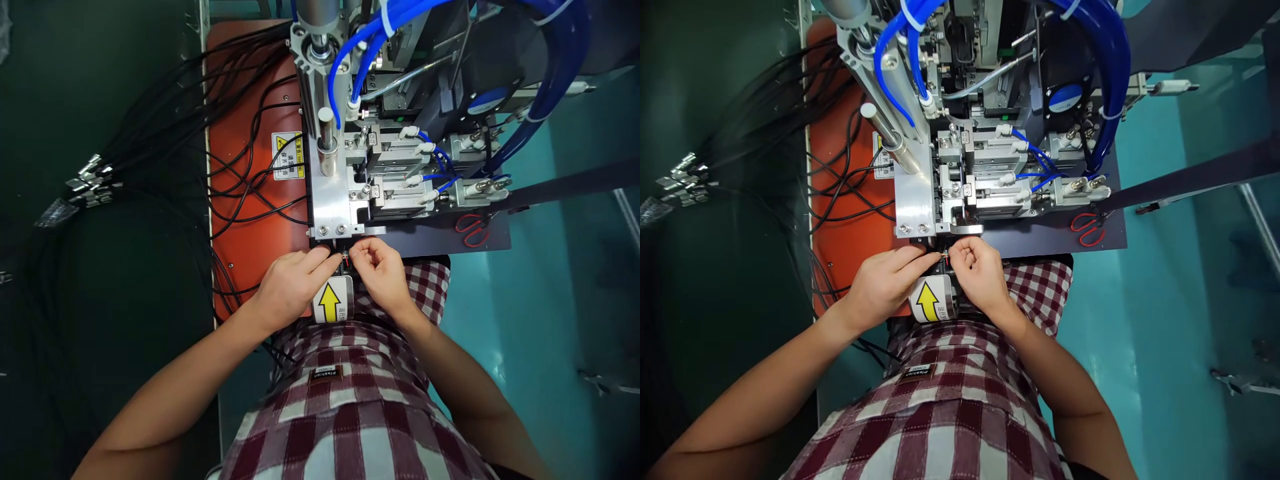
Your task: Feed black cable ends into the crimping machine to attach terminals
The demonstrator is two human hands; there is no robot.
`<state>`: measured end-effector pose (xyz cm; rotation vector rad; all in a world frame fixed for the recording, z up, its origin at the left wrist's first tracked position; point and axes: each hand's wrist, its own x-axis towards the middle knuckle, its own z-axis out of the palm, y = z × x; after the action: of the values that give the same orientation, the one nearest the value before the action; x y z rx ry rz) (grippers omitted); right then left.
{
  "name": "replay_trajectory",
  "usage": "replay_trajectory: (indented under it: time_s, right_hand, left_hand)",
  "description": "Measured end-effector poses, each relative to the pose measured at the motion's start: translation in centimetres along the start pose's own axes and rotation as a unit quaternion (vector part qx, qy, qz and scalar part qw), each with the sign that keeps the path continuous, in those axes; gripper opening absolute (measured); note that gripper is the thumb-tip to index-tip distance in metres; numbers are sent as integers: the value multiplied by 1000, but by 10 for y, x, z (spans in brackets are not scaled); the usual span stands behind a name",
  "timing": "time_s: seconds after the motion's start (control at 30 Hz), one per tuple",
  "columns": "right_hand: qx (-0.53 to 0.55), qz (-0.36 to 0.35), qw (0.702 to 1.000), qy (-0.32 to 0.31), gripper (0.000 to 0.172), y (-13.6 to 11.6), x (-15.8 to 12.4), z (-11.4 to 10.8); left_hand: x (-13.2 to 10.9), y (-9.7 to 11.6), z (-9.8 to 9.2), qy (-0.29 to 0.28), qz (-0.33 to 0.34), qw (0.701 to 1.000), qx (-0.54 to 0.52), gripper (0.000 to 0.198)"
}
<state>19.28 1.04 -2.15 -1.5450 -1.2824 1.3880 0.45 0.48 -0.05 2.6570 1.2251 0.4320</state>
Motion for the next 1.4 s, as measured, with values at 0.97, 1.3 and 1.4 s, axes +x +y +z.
replay_trajectory:
  time_s: [0.97,1.3,1.4]
  right_hand:
    - [79,31,996,7,18,0,2,5]
    - [160,107,981,9,28,7,-9,2]
    - [123,92,988,-15,26,6,-19,5]
  left_hand:
    - [1,0,0,22,21,999,25,30]
    - [4,0,1,29,21,999,34,25]
    - [4,0,0,31,15,999,30,24]
